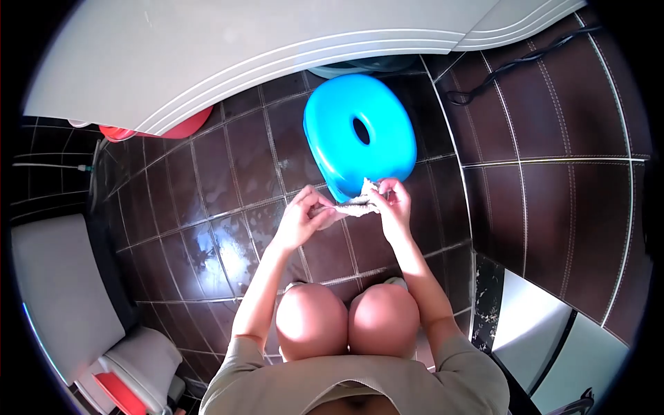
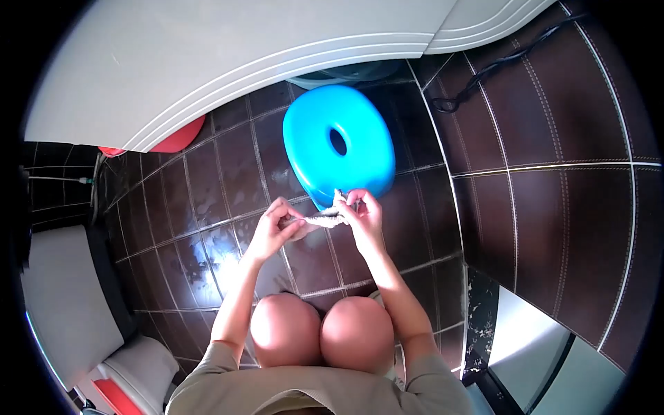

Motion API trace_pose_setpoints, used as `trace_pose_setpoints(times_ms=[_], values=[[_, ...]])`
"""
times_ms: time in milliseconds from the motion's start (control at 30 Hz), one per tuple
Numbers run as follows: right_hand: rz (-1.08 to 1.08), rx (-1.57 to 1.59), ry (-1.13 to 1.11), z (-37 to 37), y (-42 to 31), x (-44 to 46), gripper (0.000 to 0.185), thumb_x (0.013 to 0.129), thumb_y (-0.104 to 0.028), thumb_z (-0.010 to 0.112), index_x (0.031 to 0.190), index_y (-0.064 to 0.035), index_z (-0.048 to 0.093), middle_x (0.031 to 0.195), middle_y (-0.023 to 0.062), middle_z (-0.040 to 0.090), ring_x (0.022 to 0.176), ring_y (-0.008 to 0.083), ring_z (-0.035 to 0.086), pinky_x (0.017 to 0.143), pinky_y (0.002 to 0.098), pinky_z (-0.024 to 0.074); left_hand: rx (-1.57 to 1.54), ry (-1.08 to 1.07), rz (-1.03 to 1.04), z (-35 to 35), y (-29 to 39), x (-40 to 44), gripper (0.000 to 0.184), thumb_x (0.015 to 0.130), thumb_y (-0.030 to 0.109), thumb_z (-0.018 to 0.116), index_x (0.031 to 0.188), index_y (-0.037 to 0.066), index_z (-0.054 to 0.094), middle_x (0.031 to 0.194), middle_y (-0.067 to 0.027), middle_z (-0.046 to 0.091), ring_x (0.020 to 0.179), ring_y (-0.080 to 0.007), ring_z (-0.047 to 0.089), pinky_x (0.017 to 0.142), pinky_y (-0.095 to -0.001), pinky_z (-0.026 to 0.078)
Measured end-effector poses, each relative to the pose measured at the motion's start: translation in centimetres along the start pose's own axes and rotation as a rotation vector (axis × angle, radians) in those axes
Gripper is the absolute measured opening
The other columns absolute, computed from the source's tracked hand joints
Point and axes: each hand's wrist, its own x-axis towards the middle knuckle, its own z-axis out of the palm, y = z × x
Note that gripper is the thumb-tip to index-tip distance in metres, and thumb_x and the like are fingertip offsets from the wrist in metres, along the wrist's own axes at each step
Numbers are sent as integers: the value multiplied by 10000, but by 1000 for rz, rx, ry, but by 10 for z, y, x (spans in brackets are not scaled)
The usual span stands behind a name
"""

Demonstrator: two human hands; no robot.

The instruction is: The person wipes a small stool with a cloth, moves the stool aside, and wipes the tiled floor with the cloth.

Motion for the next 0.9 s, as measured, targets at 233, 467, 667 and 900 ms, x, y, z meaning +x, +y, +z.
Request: trace_pose_setpoints(times_ms=[233,467,667,900], values=[[-266,-170,-144,-9,1,-5,214,726,80,734,871,15,592,866,43,565,757,83,581,649,207,511,254,277,222,5,-16,-8,101,836,101,641,856,58,552,789,-47,613,719,-207,619,1023,-455,394],[-573,-830,-178,-29,-27,-41,168,667,2,783,790,-39,676,715,32,588,556,85,551,498,226,433,294,219,254,-16,8,-37,202,727,78,716,880,82,584,834,-19,637,781,-202,605,852,-373,454],[-558,-767,-120,-39,-54,-40,50,758,15,649,803,8,629,714,31,537,562,69,481,509,211,372,258,-41,344,-17,24,-26,265,754,-6,620,1012,53,619,977,-100,639,932,-273,605,858,-373,460],[-518,-1204,251,-31,-64,34,606,767,-190,718,1306,-83,462,1039,136,543,878,277,595,766,395,490,276,469,364,-14,-17,67,424,798,97,639,1207,85,529,1226,-155,504,1125,-339,500,933,-392,427]])
